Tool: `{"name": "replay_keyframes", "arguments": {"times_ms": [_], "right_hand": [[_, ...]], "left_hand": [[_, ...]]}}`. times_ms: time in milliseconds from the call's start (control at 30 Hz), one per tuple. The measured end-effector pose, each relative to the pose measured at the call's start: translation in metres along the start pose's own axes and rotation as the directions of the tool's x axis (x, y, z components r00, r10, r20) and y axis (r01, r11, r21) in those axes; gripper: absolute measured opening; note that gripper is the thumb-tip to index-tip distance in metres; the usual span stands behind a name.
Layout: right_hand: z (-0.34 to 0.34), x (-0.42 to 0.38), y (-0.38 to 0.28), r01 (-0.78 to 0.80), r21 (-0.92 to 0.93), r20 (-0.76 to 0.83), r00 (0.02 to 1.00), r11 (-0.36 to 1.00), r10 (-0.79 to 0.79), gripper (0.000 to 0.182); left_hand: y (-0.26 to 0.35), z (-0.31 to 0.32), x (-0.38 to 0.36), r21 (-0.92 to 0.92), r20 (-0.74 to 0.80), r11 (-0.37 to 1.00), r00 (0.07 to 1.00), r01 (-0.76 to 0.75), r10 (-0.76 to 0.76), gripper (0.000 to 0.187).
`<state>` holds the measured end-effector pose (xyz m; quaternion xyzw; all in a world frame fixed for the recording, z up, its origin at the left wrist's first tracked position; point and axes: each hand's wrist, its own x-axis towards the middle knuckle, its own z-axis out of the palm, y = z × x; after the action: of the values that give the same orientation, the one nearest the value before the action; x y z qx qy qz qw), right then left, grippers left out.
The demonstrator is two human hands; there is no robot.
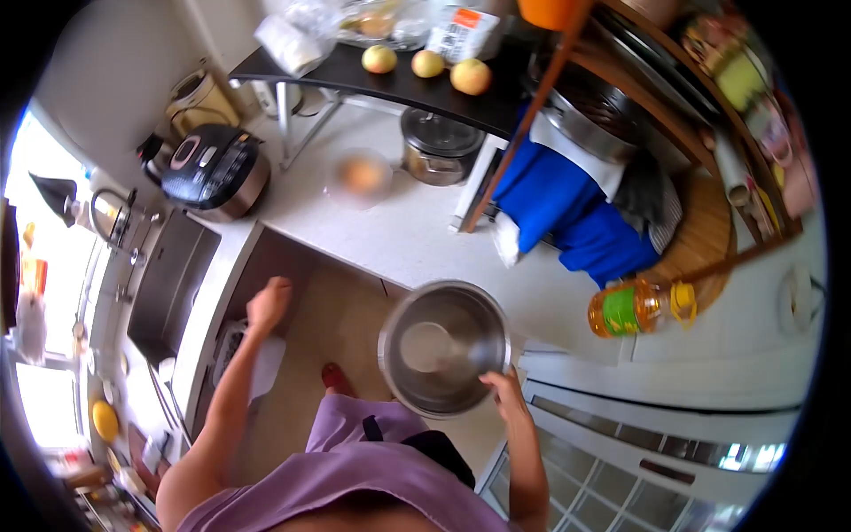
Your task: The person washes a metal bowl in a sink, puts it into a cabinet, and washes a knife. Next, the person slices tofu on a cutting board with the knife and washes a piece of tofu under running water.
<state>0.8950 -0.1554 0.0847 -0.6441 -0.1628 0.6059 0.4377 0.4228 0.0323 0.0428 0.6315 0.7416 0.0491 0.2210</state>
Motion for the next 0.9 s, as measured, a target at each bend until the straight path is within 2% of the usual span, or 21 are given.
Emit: {"name": "replay_keyframes", "arguments": {"times_ms": [33, 67, 100, 133, 167, 200, 233, 267, 300, 333, 367, 400, 467, 500, 567, 600, 667, 733, 800, 833, 900], "right_hand": [[-0.018, -0.006, 0.009, -0.068, -0.005, -0.086, 0.994, 0.998, 0.068, 0.035], [-0.026, -0.014, 0.015, -0.071, 0.041, -0.150, 0.986, 0.997, 0.076, 0.029], [-0.027, -0.021, 0.022, 0.024, 0.145, -0.168, 0.986, 0.989, 0.000, 0.025], [-0.039, -0.025, 0.033, 0.001, 0.186, -0.161, 0.987, 0.983, 0.029, 0.030], [-0.037, -0.033, 0.032, 0.038, 0.233, -0.171, 0.985, 0.972, 0.002, 0.033], [-0.040, -0.037, 0.037, -0.001, 0.237, -0.174, 0.984, 0.971, 0.043, 0.036], [-0.040, -0.036, 0.042, -0.021, 0.250, -0.171, 0.983, 0.968, 0.066, 0.037], [-0.040, -0.035, 0.047, -0.046, 0.265, -0.171, 0.981, 0.963, 0.094, 0.037], [-0.041, -0.029, 0.052, -0.062, 0.251, -0.173, 0.979, 0.966, 0.108, 0.037], [-0.042, -0.022, 0.062, -0.117, 0.240, -0.146, 0.977, 0.964, 0.156, 0.038], [-0.043, -0.016, 0.073, -0.177, 0.224, -0.121, 0.971, 0.958, 0.207, 0.039], [-0.042, -0.009, 0.082, -0.201, 0.203, -0.126, 0.965, 0.958, 0.229, 0.039], [-0.033, 0.014, 0.094, -0.269, 0.164, -0.080, 0.955, 0.949, 0.284, 0.036], [-0.030, 0.028, 0.101, -0.269, 0.145, -0.080, 0.956, 0.952, 0.282, 0.036], [-0.019, 0.042, 0.105, -0.323, 0.008, -0.025, 0.946, 0.946, 0.323, 0.032], [-0.009, 0.046, 0.104, -0.330, -0.010, -0.030, 0.944, 0.944, 0.330, 0.032], [0.038, 0.048, 0.084, -0.348, -0.020, 0.032, 0.937, 0.937, 0.348, 0.028], [0.038, 0.067, 0.096, -0.400, -0.076, 0.046, 0.914, 0.913, 0.404, 0.029], [0.057, 0.075, 0.096, -0.445, -0.129, 0.066, 0.888, 0.886, 0.456, 0.031], [0.085, 0.073, 0.090, -0.434, -0.154, 0.077, 0.890, 0.888, 0.449, 0.037], [0.130, 0.085, 0.092, -0.436, -0.175, 0.129, 0.879, 0.883, 0.460, 0.046]], "left_hand": [[-0.005, 0.064, 0.033, -0.069, 0.019, 0.996, 0.998, 0.055, -0.054, 0.037], [-0.046, 0.168, 0.089, -0.414, -0.002, 0.910, 1.000, -0.029, 0.031, 0.048], [-0.008, 0.185, 0.097, -0.757, 0.306, 0.567, 0.943, 0.324, -0.131, 0.059], [0.010, 0.223, 0.121, -0.876, 0.377, 0.226, 0.898, 0.426, -0.228, 0.065], [0.038, 0.224, 0.124, -0.923, 0.371, 0.002, 0.891, 0.385, -0.261, 0.069], [0.051, 0.239, 0.135, -0.953, 0.301, -0.127, 0.916, 0.276, -0.267, 0.069], [0.078, 0.222, 0.135, -0.958, 0.270, -0.210, 0.873, 0.198, -0.407, 0.057], [0.086, 0.216, 0.141, -0.910, 0.248, -0.408, 0.890, 0.077, -0.384, 0.040], [0.100, 0.188, 0.131, -0.862, 0.293, -0.501, 0.882, 0.078, -0.368, 0.038], [0.084, 0.204, 0.143, -0.805, 0.304, -0.583, 0.920, 0.110, -0.246, 0.040], [0.078, 0.209, 0.149, -0.776, 0.335, -0.619, 0.909, 0.118, -0.247, 0.041], [0.047, 0.238, 0.156, -0.747, 0.113, -0.650, 0.990, 0.138, 0.081, 0.030], [0.078, 0.172, 0.129, -0.669, 0.426, -0.713, 0.894, 0.210, -0.136, 0.010], [0.065, 0.180, 0.140, -0.659, 0.426, -0.725, 0.894, 0.200, -0.141, 0.010], [0.038, 0.203, 0.152, -0.682, 0.373, -0.694, 0.926, 0.231, -0.059, 0.033], [0.037, 0.211, 0.153, -0.701, 0.346, -0.688, 0.933, 0.190, -0.095, 0.054], [0.043, 0.206, 0.144, -0.738, 0.391, -0.652, 0.898, 0.175, -0.203, 0.071], [0.030, 0.206, 0.131, -0.768, 0.412, -0.618, 0.868, 0.168, -0.276, 0.070], [0.006, 0.193, 0.106, -0.887, 0.372, -0.397, 0.874, 0.236, -0.312, 0.052], [-0.010, 0.194, 0.096, -0.918, 0.305, -0.348, 0.902, 0.193, -0.304, 0.038], [-0.046, 0.183, 0.077, -0.933, 0.333, -0.262, 0.868, 0.247, -0.369, 0.029]]}}
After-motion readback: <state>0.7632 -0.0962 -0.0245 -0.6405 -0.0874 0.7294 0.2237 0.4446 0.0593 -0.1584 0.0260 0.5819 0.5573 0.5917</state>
